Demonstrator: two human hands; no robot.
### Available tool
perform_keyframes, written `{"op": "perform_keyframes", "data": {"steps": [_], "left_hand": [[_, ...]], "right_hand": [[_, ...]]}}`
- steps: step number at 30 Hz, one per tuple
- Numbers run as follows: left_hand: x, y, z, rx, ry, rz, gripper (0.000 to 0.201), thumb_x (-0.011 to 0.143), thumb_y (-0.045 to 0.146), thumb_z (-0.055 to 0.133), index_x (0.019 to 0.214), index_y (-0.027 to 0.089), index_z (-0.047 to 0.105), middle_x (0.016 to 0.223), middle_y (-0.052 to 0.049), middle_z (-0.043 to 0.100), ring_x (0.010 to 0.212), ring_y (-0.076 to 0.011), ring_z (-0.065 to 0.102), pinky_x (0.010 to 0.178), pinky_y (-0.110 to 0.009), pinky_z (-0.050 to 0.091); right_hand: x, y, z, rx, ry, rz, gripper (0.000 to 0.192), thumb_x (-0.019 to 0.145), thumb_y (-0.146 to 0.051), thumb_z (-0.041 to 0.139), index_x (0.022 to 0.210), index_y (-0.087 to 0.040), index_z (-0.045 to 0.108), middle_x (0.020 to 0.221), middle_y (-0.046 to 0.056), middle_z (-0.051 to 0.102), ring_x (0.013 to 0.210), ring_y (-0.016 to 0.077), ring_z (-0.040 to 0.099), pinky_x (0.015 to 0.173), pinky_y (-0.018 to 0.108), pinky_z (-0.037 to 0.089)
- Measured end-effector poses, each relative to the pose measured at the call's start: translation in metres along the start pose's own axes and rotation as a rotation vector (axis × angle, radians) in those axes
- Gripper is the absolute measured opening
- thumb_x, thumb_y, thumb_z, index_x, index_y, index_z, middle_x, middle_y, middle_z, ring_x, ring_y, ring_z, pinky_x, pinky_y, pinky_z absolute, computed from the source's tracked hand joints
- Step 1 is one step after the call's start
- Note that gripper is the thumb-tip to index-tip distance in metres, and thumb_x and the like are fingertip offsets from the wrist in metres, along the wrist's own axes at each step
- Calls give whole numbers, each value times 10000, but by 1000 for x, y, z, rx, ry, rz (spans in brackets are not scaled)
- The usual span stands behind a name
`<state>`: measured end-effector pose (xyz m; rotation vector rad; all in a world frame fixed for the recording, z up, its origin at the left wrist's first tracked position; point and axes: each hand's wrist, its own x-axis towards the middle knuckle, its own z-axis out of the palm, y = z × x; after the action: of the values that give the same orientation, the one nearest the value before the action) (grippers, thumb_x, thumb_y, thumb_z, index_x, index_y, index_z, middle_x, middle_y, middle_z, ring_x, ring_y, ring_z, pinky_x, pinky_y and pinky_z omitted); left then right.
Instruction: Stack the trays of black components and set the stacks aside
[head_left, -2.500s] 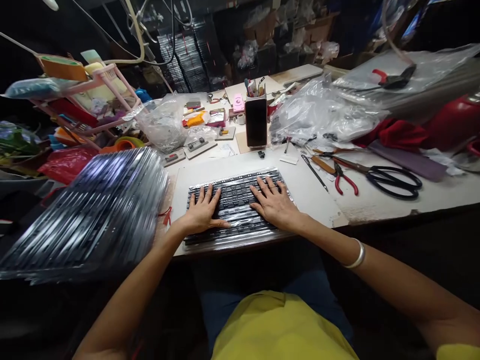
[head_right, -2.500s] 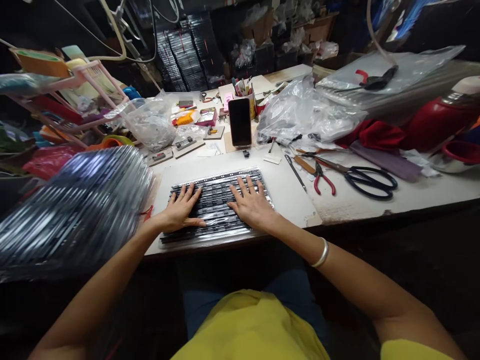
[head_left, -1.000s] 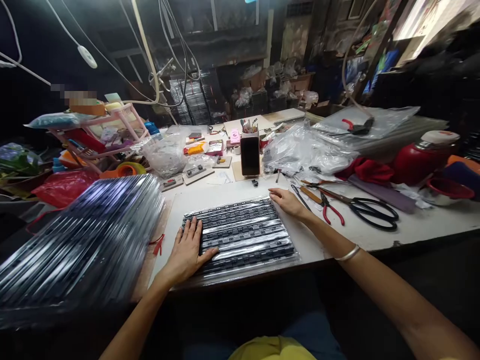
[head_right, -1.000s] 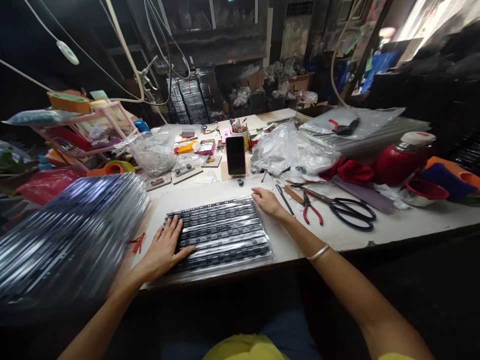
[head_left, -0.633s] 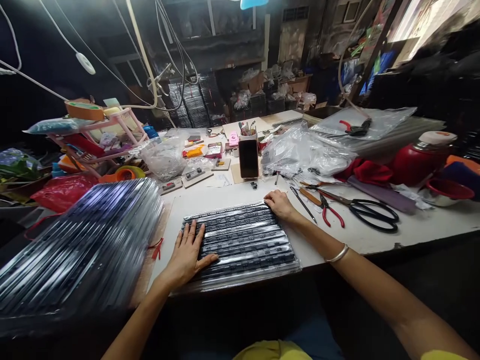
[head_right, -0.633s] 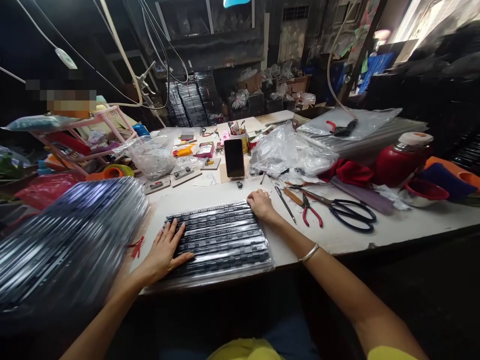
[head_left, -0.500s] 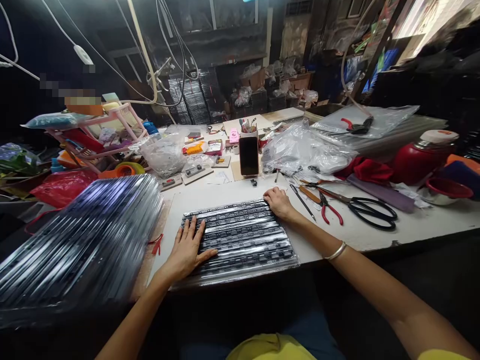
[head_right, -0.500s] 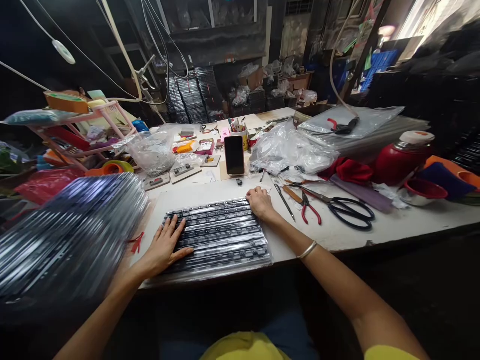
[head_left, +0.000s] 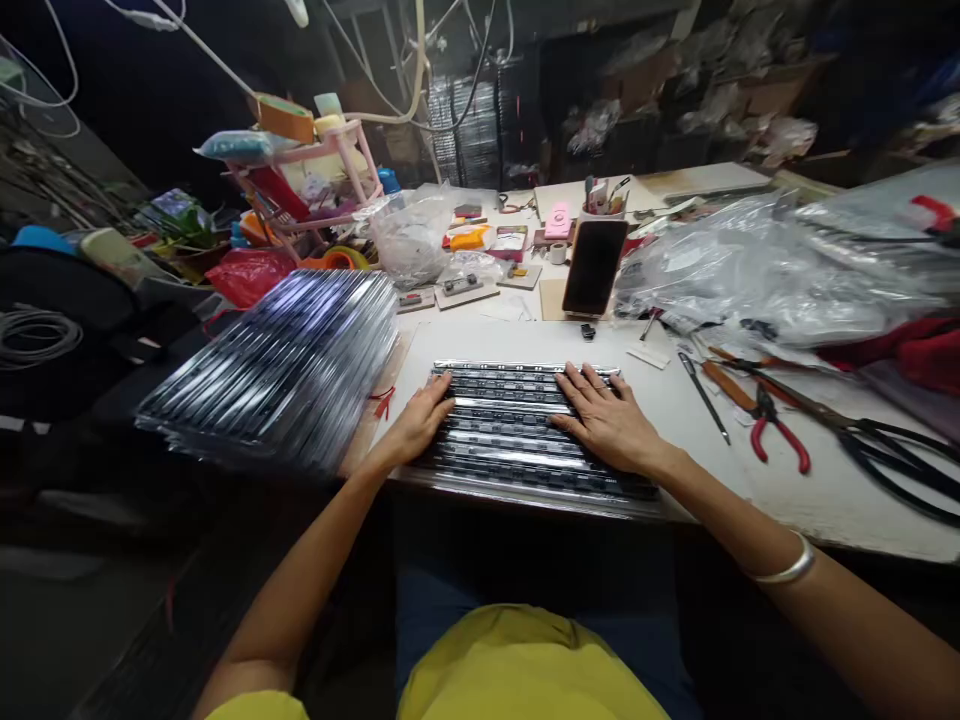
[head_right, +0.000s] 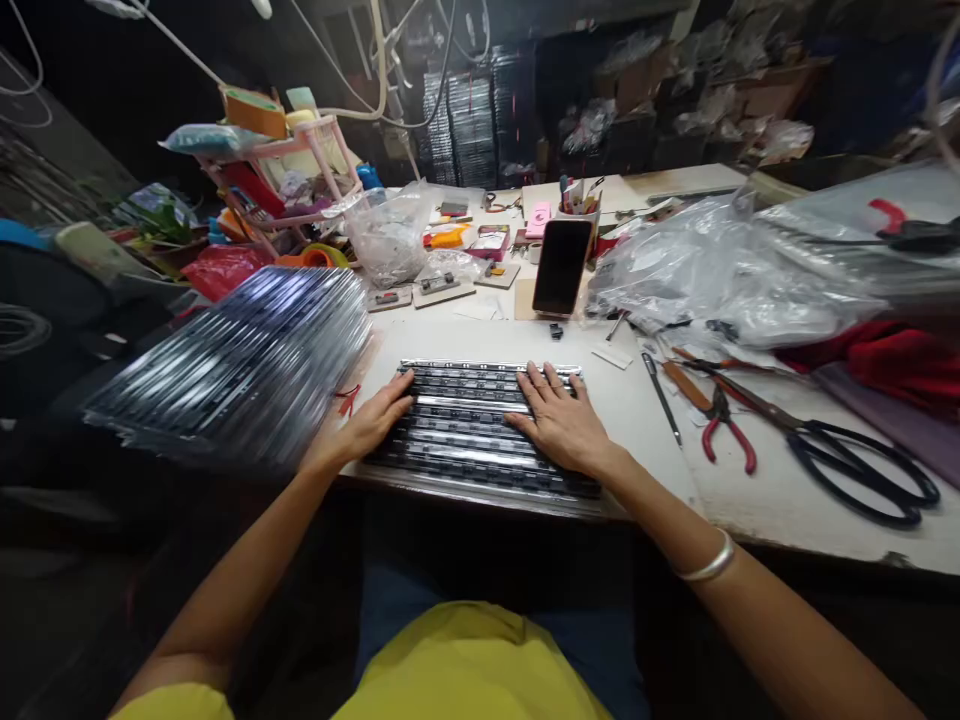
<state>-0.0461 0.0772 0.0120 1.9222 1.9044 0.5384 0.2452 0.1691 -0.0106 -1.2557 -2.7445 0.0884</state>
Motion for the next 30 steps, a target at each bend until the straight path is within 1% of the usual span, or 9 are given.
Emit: {"op": "perform_keyframes", "data": {"steps": [2,5,11,14,17,20,23,26,30], "left_hand": [[-5,-10,-9,-39,10,-37,585,941,399,165,1438,104,257,1498,-85,286,1376,-146,259,1118,-336,236],[-16,-18,-15,-85,-2,-35,581,940,400,176,1429,105,280,1491,-74,309,1363,-138,290,1105,-307,267],[-29,-14,-4,111,-75,0,719,902,518,331,1466,117,133,1545,-122,23,1417,-211,80,1135,-422,140],[-28,-8,-5,222,-135,-5,709,907,537,292,1468,145,106,1547,-133,24,1416,-227,62,1127,-457,124],[-25,1,-5,318,-148,-17,875,843,640,358,1461,77,98,1533,-203,8,1413,-279,27,1121,-462,129],[-23,9,-1,375,-134,-57,1052,752,723,438,1446,8,98,1512,-269,-10,1403,-345,43,1113,-475,146],[-22,15,2,386,-152,-109,1065,729,735,452,1451,39,97,1515,-263,-20,1394,-385,69,1090,-543,150],[-22,16,2,366,-180,-149,1088,705,725,489,1453,47,83,1514,-265,-48,1391,-407,46,1072,-584,137],[-23,17,4,280,-150,-160,1076,707,699,512,1460,79,59,1525,-241,-51,1405,-360,16,1083,-566,124]], "right_hand": [[1,0,1,-5,7,-1,737,883,-653,157,1473,-213,203,1531,69,188,1408,276,110,1104,530,141],[1,0,-1,-21,0,4,752,884,-650,132,1467,-184,225,1531,77,177,1407,278,110,1103,527,143],[-1,-2,-2,-19,21,-9,743,891,-639,137,1463,-178,242,1529,83,181,1410,265,101,1105,519,148],[-2,-2,-1,-43,64,-44,743,905,-612,95,1432,-141,322,1516,123,222,1407,259,128,1105,484,165],[-2,-7,-3,-59,53,-71,773,903,-611,81,1404,-100,373,1504,161,243,1405,276,125,1109,461,162],[-1,-18,-9,-27,-56,-14,906,829,-726,188,1431,-58,304,1514,198,176,1400,346,68,1109,519,126],[-1,-29,-14,27,-151,58,1063,744,-812,244,1457,-26,189,1524,216,82,1388,392,-9,1102,569,78],[-2,-35,-16,23,-166,91,1052,753,-808,221,1466,-39,152,1527,215,26,1381,396,-58,1096,579,47],[-4,-37,-12,-30,-118,54,935,800,-764,213,1468,-108,210,1535,173,72,1387,391,-28,1094,582,43]]}}
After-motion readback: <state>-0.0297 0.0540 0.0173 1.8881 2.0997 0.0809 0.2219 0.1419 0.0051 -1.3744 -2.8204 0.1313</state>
